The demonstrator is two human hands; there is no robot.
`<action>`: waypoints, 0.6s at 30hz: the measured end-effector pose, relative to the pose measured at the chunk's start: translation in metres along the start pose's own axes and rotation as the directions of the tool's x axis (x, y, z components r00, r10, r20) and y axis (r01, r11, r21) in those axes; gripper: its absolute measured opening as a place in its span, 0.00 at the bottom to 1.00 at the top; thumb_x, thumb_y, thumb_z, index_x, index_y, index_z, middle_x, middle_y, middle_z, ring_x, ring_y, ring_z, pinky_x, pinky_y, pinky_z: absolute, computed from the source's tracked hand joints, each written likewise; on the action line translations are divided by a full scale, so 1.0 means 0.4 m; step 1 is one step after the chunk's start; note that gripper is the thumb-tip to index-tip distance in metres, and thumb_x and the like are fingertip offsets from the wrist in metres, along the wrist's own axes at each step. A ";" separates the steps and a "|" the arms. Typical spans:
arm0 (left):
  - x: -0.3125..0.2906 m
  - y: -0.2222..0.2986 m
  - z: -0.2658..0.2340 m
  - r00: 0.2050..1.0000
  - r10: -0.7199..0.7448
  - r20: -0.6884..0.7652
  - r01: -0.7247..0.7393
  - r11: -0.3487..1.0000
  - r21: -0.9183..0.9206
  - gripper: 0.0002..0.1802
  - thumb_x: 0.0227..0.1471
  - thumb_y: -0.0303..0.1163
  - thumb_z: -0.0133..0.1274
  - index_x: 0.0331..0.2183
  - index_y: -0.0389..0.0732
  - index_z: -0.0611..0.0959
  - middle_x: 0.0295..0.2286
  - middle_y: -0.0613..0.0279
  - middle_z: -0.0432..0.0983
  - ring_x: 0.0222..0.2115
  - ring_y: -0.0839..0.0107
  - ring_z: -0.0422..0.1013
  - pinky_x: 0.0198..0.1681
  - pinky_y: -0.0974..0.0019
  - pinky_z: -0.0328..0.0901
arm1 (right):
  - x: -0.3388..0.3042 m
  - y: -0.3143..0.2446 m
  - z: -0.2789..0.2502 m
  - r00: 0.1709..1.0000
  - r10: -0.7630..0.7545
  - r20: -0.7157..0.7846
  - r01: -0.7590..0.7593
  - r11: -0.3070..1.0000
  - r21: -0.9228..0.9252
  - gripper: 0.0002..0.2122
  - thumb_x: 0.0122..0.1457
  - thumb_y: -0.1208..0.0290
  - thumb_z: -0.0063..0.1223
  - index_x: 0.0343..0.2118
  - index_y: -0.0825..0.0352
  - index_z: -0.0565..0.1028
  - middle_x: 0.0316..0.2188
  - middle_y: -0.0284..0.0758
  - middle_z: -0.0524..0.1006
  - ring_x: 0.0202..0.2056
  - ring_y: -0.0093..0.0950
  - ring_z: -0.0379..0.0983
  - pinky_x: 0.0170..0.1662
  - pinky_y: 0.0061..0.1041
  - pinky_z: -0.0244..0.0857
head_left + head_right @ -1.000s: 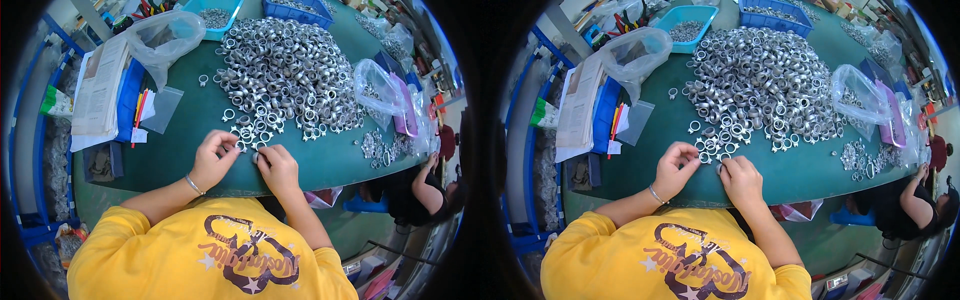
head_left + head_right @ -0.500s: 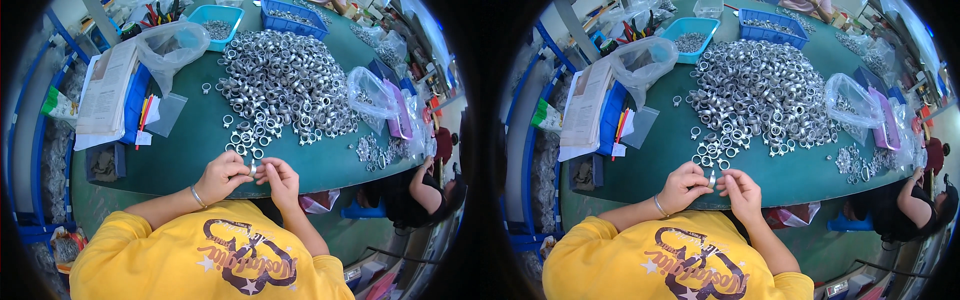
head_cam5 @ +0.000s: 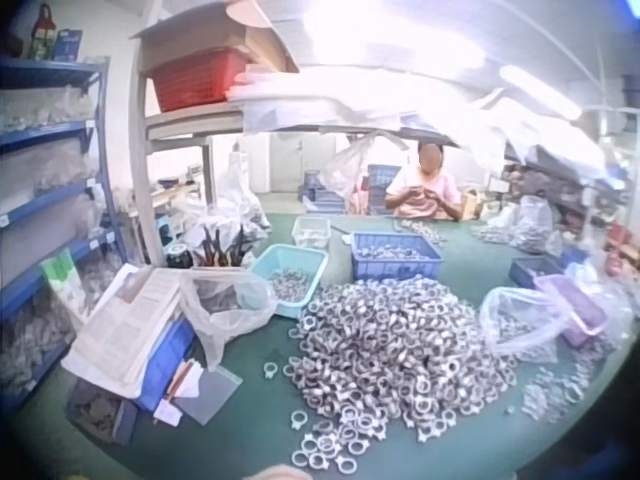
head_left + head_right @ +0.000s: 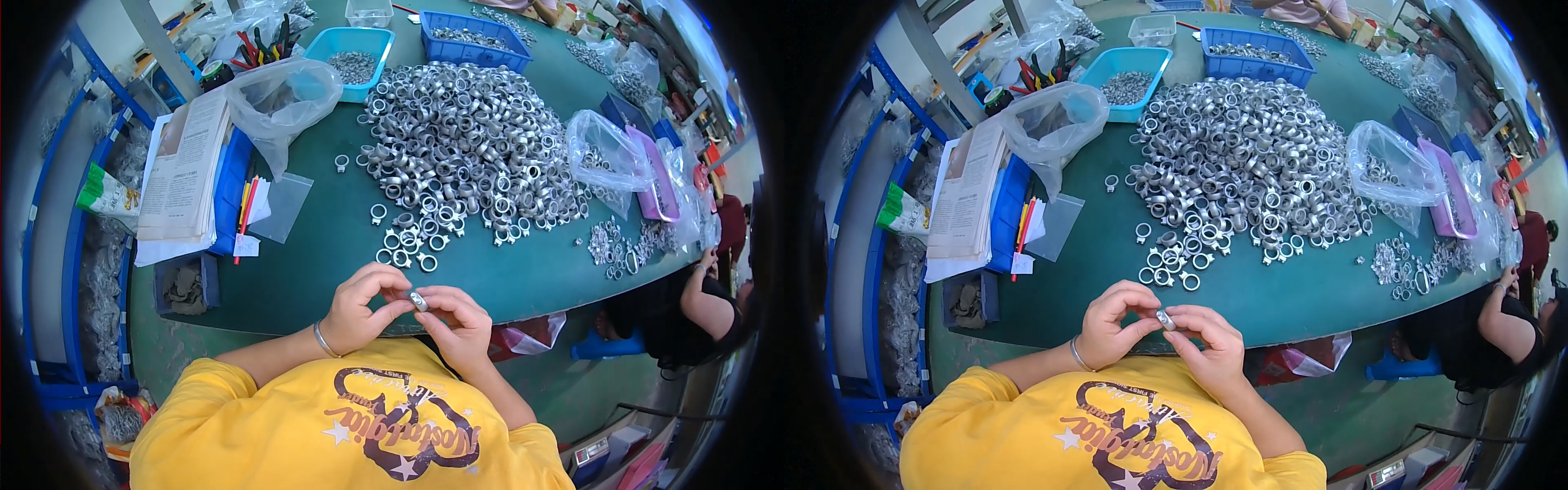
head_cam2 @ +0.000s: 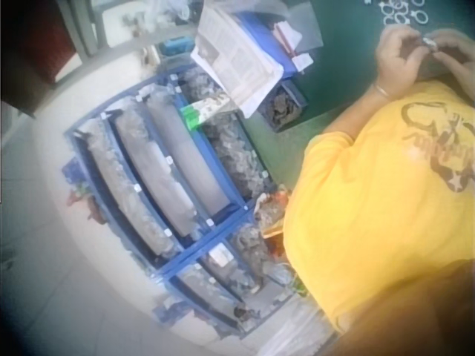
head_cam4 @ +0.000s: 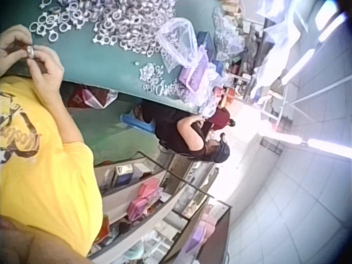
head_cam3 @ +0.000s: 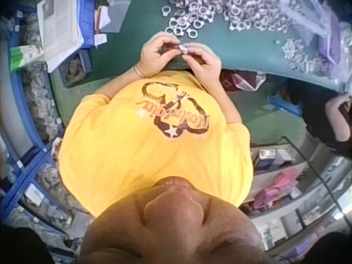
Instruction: The person assembles small metal components by hand, picking up ring-shaped pieces from a pile and fitting smaller metal parts into them before placing the completed assemblies aside.
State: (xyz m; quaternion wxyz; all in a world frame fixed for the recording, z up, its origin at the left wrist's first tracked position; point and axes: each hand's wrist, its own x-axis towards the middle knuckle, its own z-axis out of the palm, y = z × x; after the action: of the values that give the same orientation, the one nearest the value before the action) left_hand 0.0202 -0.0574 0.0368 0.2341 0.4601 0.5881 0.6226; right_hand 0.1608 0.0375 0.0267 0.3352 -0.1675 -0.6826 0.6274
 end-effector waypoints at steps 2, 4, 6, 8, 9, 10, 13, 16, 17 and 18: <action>0.013 0.005 -0.009 0.993 0.090 0.078 -0.100 0.987 0.130 0.09 0.39 0.19 0.59 0.29 0.36 0.79 0.29 0.59 0.73 0.27 0.71 0.70 0.29 0.74 0.65 | -0.001 0.004 -0.001 1.000 0.011 0.017 -0.012 0.999 0.031 0.09 0.48 0.86 0.55 0.34 0.72 0.75 0.38 0.39 0.73 0.37 0.24 0.73 0.38 0.19 0.71; 0.014 0.009 -0.015 0.984 0.132 0.121 -0.155 0.967 0.205 0.09 0.39 0.20 0.60 0.29 0.36 0.79 0.28 0.59 0.73 0.27 0.71 0.70 0.29 0.74 0.65 | -0.004 0.008 -0.001 0.999 0.027 0.034 -0.030 0.997 0.067 0.09 0.48 0.86 0.54 0.34 0.73 0.75 0.38 0.39 0.73 0.37 0.24 0.73 0.39 0.19 0.70; 0.012 0.011 -0.019 0.983 0.141 0.120 -0.165 0.960 0.227 0.10 0.38 0.21 0.60 0.29 0.37 0.79 0.27 0.60 0.73 0.26 0.71 0.70 0.28 0.74 0.65 | -0.007 0.009 -0.001 0.998 0.045 0.049 -0.050 0.994 0.102 0.09 0.48 0.86 0.53 0.35 0.73 0.75 0.37 0.39 0.73 0.38 0.24 0.72 0.40 0.18 0.70; 0.009 0.011 -0.019 0.982 0.152 0.116 -0.177 0.953 0.244 0.10 0.38 0.21 0.61 0.28 0.37 0.80 0.27 0.60 0.73 0.26 0.70 0.70 0.28 0.74 0.65 | -0.010 0.012 0.000 0.998 0.054 0.045 -0.059 0.992 0.116 0.10 0.48 0.86 0.54 0.35 0.74 0.75 0.37 0.39 0.72 0.38 0.24 0.72 0.40 0.18 0.70; 0.009 0.011 -0.019 0.981 0.158 0.113 -0.182 0.950 0.253 0.10 0.37 0.21 0.61 0.28 0.37 0.80 0.27 0.60 0.73 0.26 0.70 0.70 0.27 0.73 0.65 | -0.011 0.014 0.000 0.997 0.059 0.044 -0.064 0.990 0.123 0.10 0.48 0.86 0.54 0.35 0.74 0.75 0.37 0.38 0.72 0.38 0.24 0.72 0.40 0.18 0.70; 0.010 0.012 -0.022 0.976 0.180 0.119 -0.206 0.942 0.265 0.10 0.37 0.22 0.61 0.28 0.37 0.80 0.27 0.60 0.73 0.26 0.70 0.70 0.27 0.73 0.65 | -0.011 0.019 0.000 0.998 0.046 0.047 -0.051 0.992 0.116 0.10 0.48 0.86 0.53 0.36 0.74 0.74 0.37 0.38 0.72 0.37 0.24 0.72 0.39 0.18 0.70; 0.011 0.011 -0.025 0.969 0.214 0.126 -0.241 0.930 0.277 0.11 0.36 0.22 0.62 0.28 0.37 0.80 0.26 0.60 0.73 0.26 0.70 0.71 0.27 0.73 0.65 | -0.013 0.025 0.003 0.998 0.063 0.031 -0.067 0.991 0.119 0.10 0.50 0.86 0.51 0.37 0.74 0.74 0.36 0.38 0.72 0.35 0.23 0.73 0.37 0.18 0.70; 0.007 0.002 -0.026 0.970 0.197 0.140 -0.227 0.942 0.248 0.13 0.35 0.23 0.63 0.29 0.36 0.80 0.26 0.59 0.73 0.26 0.70 0.71 0.27 0.72 0.66 | -0.011 0.015 0.017 0.959 0.281 0.027 -0.278 0.928 0.248 0.09 0.54 0.83 0.47 0.38 0.74 0.73 0.32 0.36 0.74 0.30 0.22 0.74 0.32 0.17 0.70; 0.011 0.002 -0.023 0.965 0.202 0.166 -0.237 0.944 0.230 0.14 0.35 0.24 0.63 0.30 0.36 0.80 0.26 0.59 0.73 0.26 0.69 0.71 0.28 0.72 0.66 | -0.008 0.013 0.014 0.913 0.402 0.071 -0.402 0.856 0.325 0.08 0.55 0.82 0.46 0.38 0.74 0.73 0.30 0.35 0.74 0.28 0.21 0.73 0.30 0.17 0.70; 0.014 0.003 -0.022 0.959 0.207 0.192 -0.247 0.946 0.212 0.14 0.35 0.24 0.63 0.30 0.36 0.80 0.26 0.59 0.73 0.26 0.69 0.71 0.28 0.73 0.66 | -0.003 0.010 0.014 0.851 0.510 0.125 -0.515 0.761 0.394 0.08 0.56 0.80 0.45 0.38 0.74 0.73 0.28 0.34 0.75 0.25 0.21 0.73 0.28 0.16 0.70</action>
State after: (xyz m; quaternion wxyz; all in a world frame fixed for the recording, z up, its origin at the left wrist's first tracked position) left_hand 0.0104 -0.0573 0.0406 0.1533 0.5998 0.5786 0.5310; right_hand 0.1574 0.0333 0.0224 0.1752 -0.2694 -0.4637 0.8256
